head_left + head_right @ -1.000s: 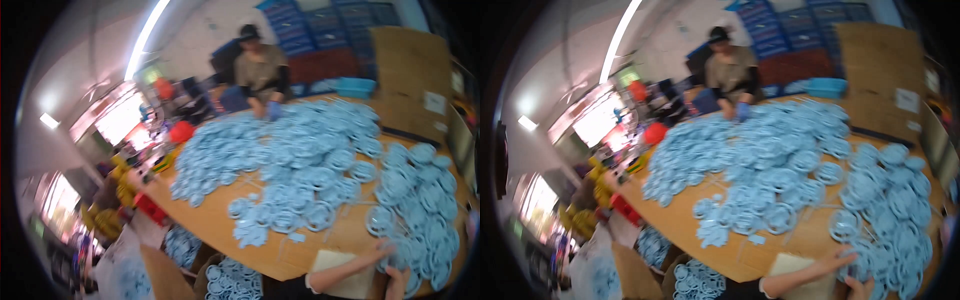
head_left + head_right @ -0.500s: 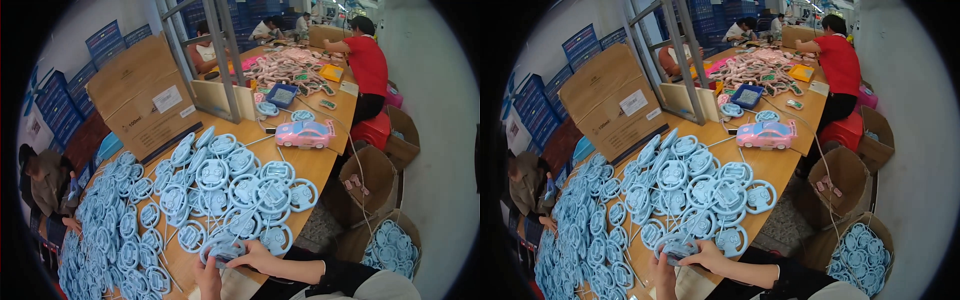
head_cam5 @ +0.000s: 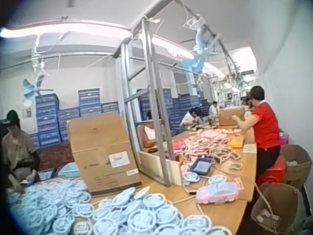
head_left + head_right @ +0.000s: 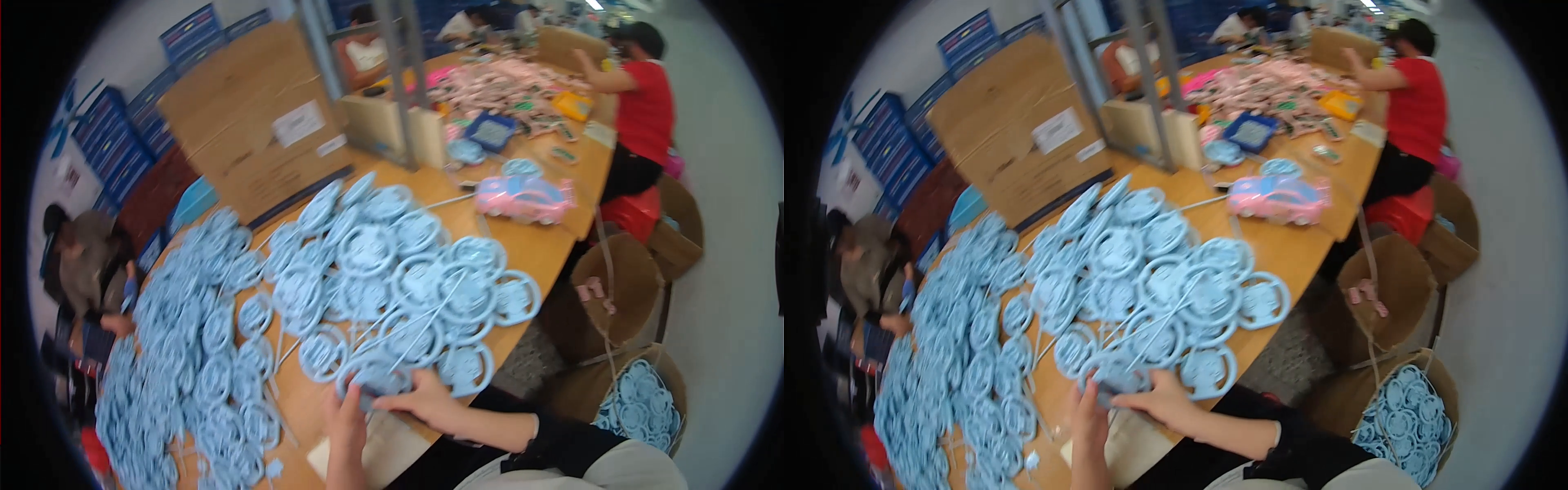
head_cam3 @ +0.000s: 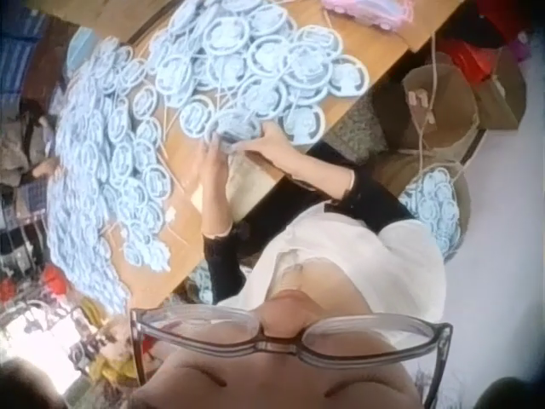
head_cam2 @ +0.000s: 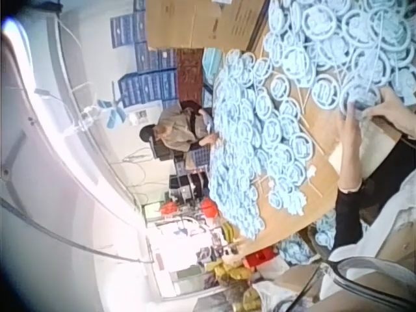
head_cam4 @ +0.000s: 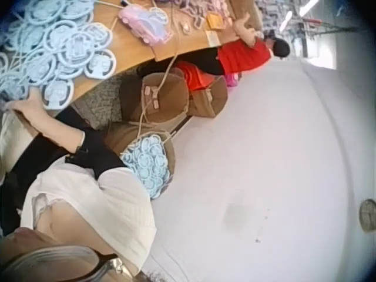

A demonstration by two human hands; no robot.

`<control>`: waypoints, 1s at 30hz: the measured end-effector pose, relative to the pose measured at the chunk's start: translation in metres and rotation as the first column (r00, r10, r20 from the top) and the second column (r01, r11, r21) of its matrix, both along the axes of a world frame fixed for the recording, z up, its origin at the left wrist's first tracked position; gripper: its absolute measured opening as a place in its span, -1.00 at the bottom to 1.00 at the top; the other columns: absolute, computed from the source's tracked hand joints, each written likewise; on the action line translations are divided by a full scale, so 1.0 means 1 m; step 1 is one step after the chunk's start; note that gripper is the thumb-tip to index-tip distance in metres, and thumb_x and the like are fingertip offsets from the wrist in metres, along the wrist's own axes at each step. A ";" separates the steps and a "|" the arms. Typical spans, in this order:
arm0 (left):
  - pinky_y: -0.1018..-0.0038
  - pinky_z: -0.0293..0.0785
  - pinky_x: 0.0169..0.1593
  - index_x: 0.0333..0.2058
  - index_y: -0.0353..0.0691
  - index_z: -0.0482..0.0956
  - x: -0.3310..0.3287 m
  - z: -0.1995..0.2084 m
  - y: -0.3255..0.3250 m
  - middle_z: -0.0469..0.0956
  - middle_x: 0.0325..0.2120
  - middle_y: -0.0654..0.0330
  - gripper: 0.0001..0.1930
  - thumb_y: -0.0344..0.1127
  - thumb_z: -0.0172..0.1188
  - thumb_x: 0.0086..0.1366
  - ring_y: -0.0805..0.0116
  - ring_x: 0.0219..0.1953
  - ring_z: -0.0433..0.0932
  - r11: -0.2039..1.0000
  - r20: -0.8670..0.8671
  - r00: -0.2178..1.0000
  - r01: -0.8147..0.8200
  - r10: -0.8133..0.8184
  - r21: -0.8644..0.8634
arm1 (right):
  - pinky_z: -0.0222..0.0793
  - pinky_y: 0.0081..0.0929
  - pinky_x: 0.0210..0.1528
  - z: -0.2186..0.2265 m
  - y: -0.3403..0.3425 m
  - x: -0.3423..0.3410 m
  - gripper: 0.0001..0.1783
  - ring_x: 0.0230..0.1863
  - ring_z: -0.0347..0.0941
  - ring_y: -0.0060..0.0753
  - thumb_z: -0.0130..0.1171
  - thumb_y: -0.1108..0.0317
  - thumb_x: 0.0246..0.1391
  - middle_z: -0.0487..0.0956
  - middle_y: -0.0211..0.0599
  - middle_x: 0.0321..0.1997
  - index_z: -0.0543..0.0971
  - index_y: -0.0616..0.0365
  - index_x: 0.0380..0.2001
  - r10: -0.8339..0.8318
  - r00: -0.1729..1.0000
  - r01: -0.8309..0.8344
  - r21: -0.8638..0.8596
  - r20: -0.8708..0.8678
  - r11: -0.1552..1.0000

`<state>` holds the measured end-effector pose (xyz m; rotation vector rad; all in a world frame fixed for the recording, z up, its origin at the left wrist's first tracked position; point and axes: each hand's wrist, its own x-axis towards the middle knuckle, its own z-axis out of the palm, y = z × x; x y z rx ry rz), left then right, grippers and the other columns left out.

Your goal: The recorder is assembling blue plastic toy components at a workbench in a manufacturing facility.

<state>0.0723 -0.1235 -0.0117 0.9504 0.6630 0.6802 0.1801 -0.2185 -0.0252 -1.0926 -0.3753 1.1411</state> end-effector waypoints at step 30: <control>0.56 0.36 -0.24 -0.19 -0.44 0.40 0.006 -0.001 0.000 0.47 -0.34 0.15 -0.69 -0.38 0.13 0.10 0.44 -0.33 0.44 0.998 -0.036 0.999 -0.032 0.034 0.055 | 0.24 -0.67 -0.36 0.011 0.001 0.000 -0.51 -0.32 0.37 -0.61 0.29 0.55 -0.29 0.46 -0.33 -0.25 0.39 0.28 -0.19 0.028 0.969 -0.005 0.096 -0.244 0.995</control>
